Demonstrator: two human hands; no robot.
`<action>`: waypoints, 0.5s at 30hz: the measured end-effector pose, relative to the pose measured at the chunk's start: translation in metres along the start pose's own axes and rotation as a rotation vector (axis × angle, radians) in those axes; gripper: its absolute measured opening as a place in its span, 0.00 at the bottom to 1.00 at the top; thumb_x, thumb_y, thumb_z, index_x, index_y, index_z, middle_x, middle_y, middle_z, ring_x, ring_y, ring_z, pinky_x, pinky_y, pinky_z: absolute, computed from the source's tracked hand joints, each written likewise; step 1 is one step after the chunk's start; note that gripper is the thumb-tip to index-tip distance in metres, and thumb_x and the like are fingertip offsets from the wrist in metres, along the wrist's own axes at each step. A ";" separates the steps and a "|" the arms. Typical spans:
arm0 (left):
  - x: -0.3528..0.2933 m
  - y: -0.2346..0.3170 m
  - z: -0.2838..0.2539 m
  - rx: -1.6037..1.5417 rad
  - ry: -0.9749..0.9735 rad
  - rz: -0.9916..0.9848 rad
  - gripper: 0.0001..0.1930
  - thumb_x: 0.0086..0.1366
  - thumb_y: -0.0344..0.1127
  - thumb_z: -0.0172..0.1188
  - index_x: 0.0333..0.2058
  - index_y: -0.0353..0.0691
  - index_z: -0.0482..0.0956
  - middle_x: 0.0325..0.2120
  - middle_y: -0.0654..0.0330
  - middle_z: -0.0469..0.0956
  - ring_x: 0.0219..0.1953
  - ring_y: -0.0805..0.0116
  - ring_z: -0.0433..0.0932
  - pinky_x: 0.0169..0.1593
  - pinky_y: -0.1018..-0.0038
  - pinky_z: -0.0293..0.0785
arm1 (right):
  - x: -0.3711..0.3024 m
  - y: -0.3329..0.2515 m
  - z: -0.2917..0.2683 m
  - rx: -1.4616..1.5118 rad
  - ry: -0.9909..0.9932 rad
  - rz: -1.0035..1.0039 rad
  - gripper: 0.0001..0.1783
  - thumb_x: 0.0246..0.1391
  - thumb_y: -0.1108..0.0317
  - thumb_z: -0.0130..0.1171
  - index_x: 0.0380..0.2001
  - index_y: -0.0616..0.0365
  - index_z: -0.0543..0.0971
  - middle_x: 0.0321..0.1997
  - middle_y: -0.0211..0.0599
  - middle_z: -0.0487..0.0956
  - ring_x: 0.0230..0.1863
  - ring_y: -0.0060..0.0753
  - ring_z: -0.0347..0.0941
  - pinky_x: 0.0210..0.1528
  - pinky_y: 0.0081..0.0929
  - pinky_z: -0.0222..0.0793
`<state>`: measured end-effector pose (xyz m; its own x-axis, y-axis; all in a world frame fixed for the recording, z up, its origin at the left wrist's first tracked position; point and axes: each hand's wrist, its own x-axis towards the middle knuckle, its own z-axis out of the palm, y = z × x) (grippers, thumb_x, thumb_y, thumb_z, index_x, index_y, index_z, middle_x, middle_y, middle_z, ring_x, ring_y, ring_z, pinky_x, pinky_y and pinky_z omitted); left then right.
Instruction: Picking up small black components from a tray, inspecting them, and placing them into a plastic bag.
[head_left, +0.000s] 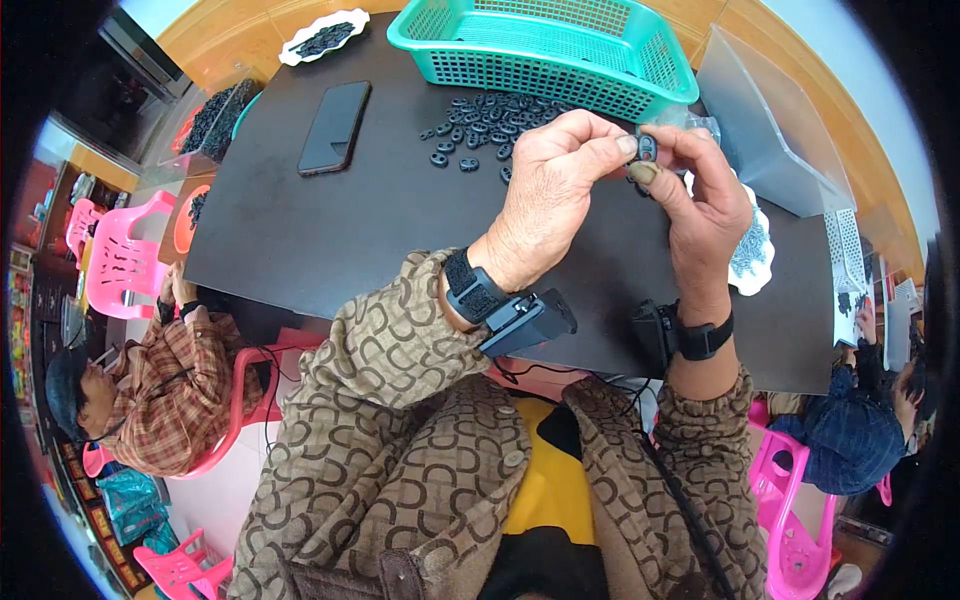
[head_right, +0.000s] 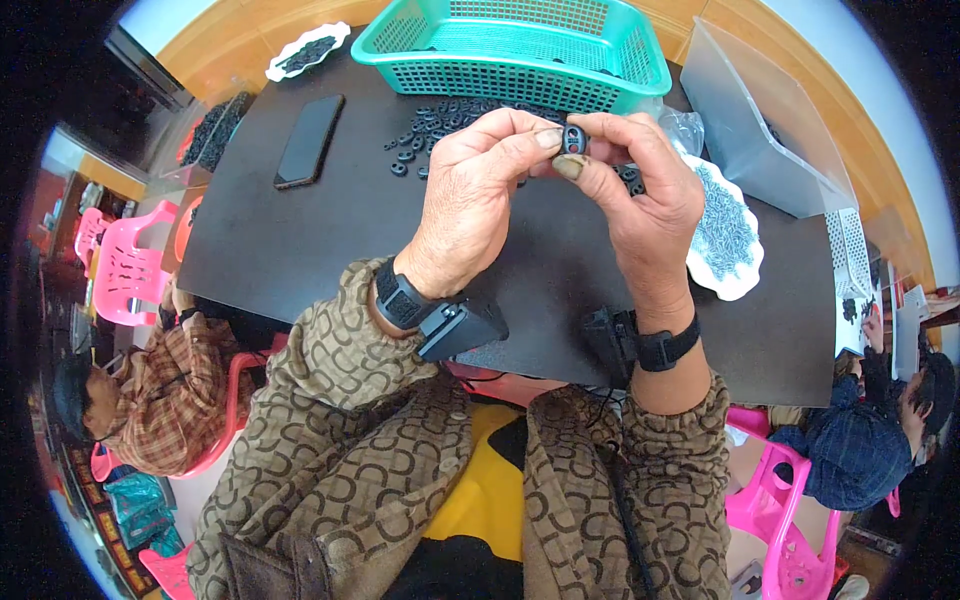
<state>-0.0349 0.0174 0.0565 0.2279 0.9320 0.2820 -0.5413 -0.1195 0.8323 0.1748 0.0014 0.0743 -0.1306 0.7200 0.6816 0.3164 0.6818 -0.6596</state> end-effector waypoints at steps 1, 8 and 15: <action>0.001 0.001 0.000 -0.007 -0.017 0.004 0.08 0.89 0.33 0.71 0.53 0.35 0.93 0.48 0.63 0.93 0.50 0.74 0.88 0.62 0.71 0.84 | 0.001 -0.001 0.000 -0.001 0.002 -0.001 0.24 0.71 0.79 0.83 0.67 0.69 0.92 0.52 0.28 0.85 0.52 0.22 0.79 0.59 0.21 0.78; 0.010 0.008 -0.003 -0.206 -0.137 -0.129 0.11 0.89 0.36 0.74 0.54 0.31 0.91 0.48 0.57 0.92 0.46 0.65 0.89 0.57 0.65 0.88 | 0.008 -0.010 -0.008 -0.011 0.085 -0.112 0.19 0.64 0.75 0.88 0.57 0.63 0.96 0.49 0.32 0.92 0.47 0.27 0.87 0.52 0.28 0.84; 0.018 0.001 -0.007 -0.572 -0.323 -0.396 0.13 0.93 0.34 0.67 0.60 0.26 0.88 0.43 0.52 0.90 0.41 0.59 0.91 0.44 0.63 0.88 | 0.012 -0.008 -0.009 -0.087 0.102 -0.291 0.18 0.62 0.76 0.89 0.53 0.65 0.95 0.49 0.36 0.91 0.47 0.30 0.87 0.52 0.29 0.84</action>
<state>-0.0373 0.0361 0.0587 0.6693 0.7118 0.2130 -0.6849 0.4799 0.5483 0.1787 0.0034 0.0906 -0.1344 0.4769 0.8686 0.3594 0.8403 -0.4058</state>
